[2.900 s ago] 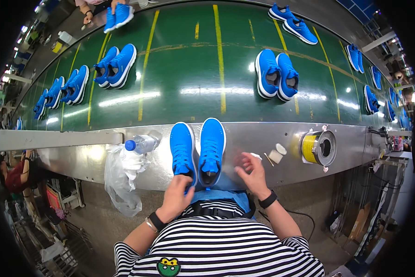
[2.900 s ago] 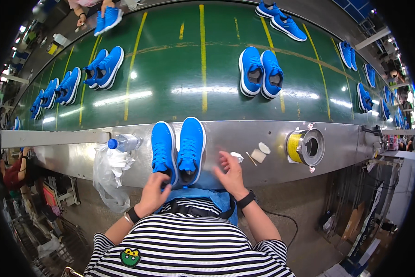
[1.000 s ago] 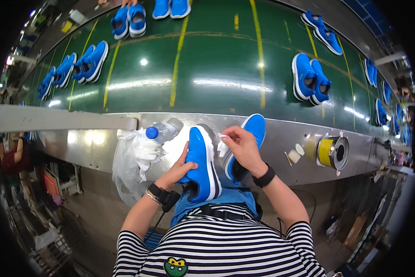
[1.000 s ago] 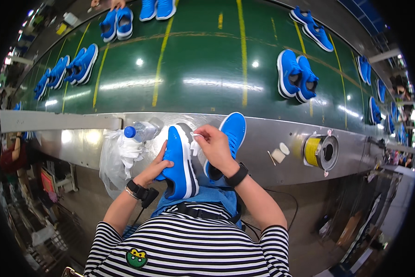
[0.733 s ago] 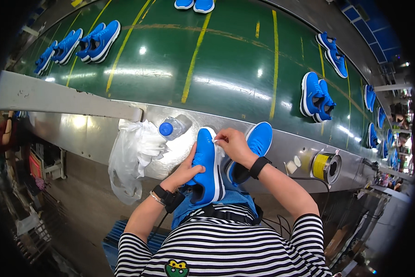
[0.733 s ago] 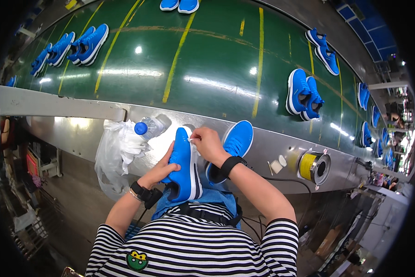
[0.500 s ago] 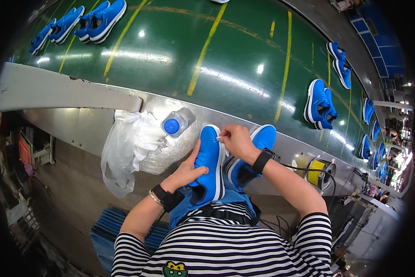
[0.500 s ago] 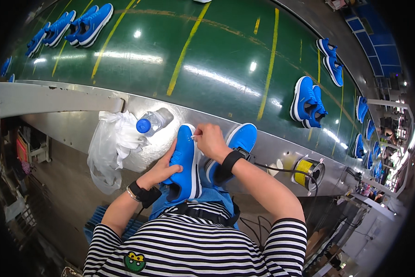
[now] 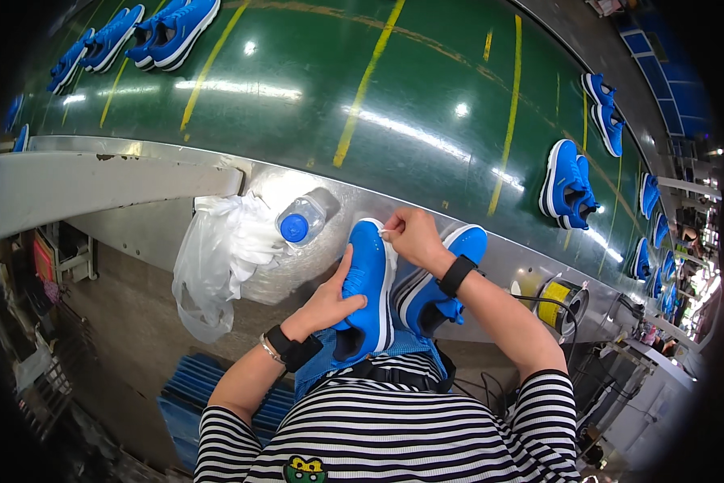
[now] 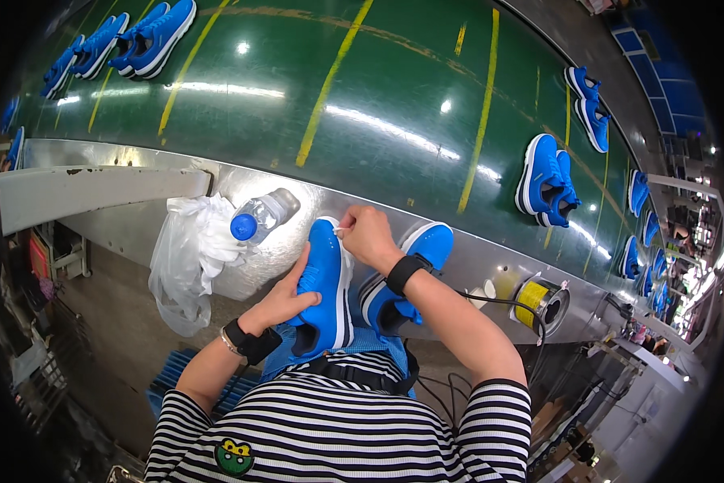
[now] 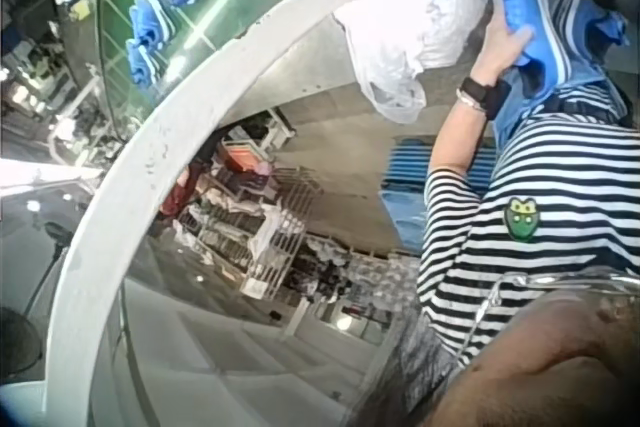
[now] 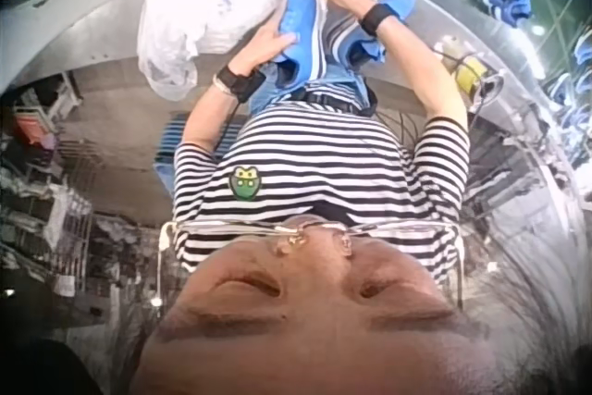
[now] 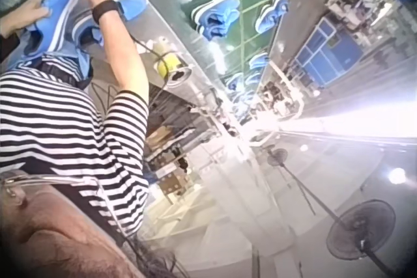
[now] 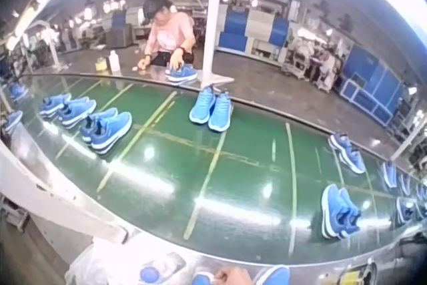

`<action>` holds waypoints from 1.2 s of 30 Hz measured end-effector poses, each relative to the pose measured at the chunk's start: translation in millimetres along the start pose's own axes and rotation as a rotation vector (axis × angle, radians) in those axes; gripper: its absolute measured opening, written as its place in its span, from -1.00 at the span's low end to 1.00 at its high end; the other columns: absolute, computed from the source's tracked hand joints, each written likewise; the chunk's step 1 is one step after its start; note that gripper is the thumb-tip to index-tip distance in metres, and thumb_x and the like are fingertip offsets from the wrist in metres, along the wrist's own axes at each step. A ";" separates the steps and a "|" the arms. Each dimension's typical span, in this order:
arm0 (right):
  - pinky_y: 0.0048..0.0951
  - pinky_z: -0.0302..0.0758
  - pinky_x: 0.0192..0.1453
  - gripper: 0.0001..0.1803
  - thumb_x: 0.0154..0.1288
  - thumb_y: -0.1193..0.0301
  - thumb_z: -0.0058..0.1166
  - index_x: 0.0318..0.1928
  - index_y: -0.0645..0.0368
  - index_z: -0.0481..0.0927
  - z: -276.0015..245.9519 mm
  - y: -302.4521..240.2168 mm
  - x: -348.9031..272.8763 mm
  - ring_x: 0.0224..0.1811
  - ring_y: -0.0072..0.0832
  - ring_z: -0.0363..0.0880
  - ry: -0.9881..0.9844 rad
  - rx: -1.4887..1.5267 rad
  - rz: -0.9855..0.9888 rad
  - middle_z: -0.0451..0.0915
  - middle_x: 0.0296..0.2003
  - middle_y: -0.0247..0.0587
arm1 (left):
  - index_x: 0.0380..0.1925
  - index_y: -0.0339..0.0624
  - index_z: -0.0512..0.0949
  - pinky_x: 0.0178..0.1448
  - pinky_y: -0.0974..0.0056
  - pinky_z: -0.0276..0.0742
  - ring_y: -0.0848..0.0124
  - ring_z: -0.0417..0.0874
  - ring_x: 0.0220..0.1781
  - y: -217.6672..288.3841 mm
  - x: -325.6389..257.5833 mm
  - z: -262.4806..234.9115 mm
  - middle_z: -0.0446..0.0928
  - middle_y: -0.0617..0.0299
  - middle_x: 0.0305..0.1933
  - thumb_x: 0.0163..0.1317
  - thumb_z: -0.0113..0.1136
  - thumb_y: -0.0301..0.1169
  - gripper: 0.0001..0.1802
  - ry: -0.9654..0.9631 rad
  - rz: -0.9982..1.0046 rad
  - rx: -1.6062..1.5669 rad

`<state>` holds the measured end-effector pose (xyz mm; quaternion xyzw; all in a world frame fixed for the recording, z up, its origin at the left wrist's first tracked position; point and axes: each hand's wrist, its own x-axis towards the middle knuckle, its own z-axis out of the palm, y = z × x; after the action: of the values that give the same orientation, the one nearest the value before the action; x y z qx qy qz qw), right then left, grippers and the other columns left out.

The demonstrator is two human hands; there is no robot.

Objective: The person wipes the exterior of blue sneakers with a white cloth on a factory assembly line. They handle the shoes one by one, wiping the sides and soles, then placing them back on the conveyor belt.

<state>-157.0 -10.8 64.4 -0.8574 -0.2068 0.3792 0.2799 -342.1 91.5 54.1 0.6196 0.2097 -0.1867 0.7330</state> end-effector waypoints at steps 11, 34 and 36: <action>-0.32 0.46 -0.33 -0.89 -0.08 0.51 0.16 -0.55 0.31 0.52 8.2 1.9 7.7 -0.47 -0.20 0.56 0.086 0.077 -0.096 0.55 -0.58 0.00 | 0.36 -0.01 -0.29 0.09 0.32 0.35 0.20 0.47 0.03 -14.9 0.5 3.0 0.25 -0.12 0.23 -0.03 0.12 -0.35 0.01 0.070 0.110 0.168; -0.62 0.41 -0.15 -0.85 0.20 0.52 0.05 -0.21 0.31 0.53 -109.9 84.7 -141.3 -0.29 -0.62 0.49 0.405 1.201 0.011 0.57 -0.32 -0.25 | 0.35 -0.12 -0.22 0.28 0.25 0.17 0.26 0.20 0.28 0.5 0.8 0.4 0.05 0.02 0.32 0.01 0.10 -0.48 -0.05 -0.031 0.019 -0.181; -0.62 0.41 -0.15 -0.83 0.16 0.59 0.06 -0.20 0.31 0.50 -132.7 122.7 -169.4 -0.28 -0.63 0.48 0.732 1.107 0.003 0.55 -0.31 -0.27 | 0.36 -0.10 -0.20 0.25 0.27 0.22 0.24 0.22 0.26 -4.7 1.4 6.3 0.06 0.03 0.32 -0.02 0.03 -0.55 -0.07 0.006 -0.002 -0.310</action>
<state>-144.0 -242.8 150.5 -0.6607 0.1282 0.1143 0.7308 -343.0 84.5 50.4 0.4990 0.2388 -0.1512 0.8192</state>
